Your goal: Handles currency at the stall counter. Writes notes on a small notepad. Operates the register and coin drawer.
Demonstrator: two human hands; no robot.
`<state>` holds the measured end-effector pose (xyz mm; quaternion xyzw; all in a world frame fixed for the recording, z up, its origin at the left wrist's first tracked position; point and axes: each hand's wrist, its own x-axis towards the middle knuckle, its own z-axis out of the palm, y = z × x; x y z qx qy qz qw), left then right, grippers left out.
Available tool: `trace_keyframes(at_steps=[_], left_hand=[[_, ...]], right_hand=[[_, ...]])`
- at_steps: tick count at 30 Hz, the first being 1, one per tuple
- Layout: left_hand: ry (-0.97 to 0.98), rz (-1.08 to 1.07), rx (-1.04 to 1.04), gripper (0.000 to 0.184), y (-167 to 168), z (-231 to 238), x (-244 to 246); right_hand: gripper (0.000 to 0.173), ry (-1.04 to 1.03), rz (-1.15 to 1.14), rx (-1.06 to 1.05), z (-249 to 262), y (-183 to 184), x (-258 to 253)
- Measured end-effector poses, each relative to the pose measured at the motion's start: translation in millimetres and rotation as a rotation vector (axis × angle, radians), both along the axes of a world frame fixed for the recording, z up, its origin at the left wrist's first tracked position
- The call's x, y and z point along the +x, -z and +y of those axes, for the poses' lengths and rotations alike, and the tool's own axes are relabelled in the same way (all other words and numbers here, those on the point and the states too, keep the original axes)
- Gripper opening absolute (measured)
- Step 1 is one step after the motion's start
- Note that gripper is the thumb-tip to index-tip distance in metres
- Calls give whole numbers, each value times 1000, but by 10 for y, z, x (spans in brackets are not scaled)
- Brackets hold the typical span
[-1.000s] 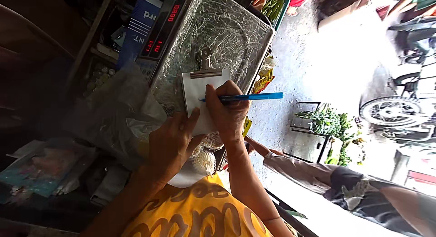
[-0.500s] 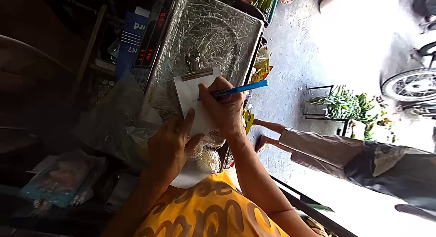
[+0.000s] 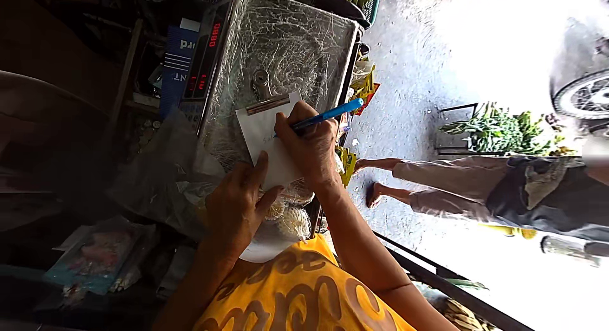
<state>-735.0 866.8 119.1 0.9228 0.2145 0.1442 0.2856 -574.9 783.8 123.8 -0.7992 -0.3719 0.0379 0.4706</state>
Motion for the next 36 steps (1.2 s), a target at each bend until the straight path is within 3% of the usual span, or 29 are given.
trace_keyframes(at_steps=[6,14,26,31,36], left_hand=[[4,11,10,64,10,3,-4],[10,8,47,64,16,10,1],[13,1,56,63,27,8,-2],[13,-10,56,63,35,7,0],[12,-14,84,63,46,11,0]], right_hand=[[32,-29,153,58,-77,-37,75],[33,8,-20,15,-78,11,75],[31,-2,-83,-1,-20,-21,117],[32,16,78,49,-118,-25,100],[32,67,55,55,-184,-4,126]])
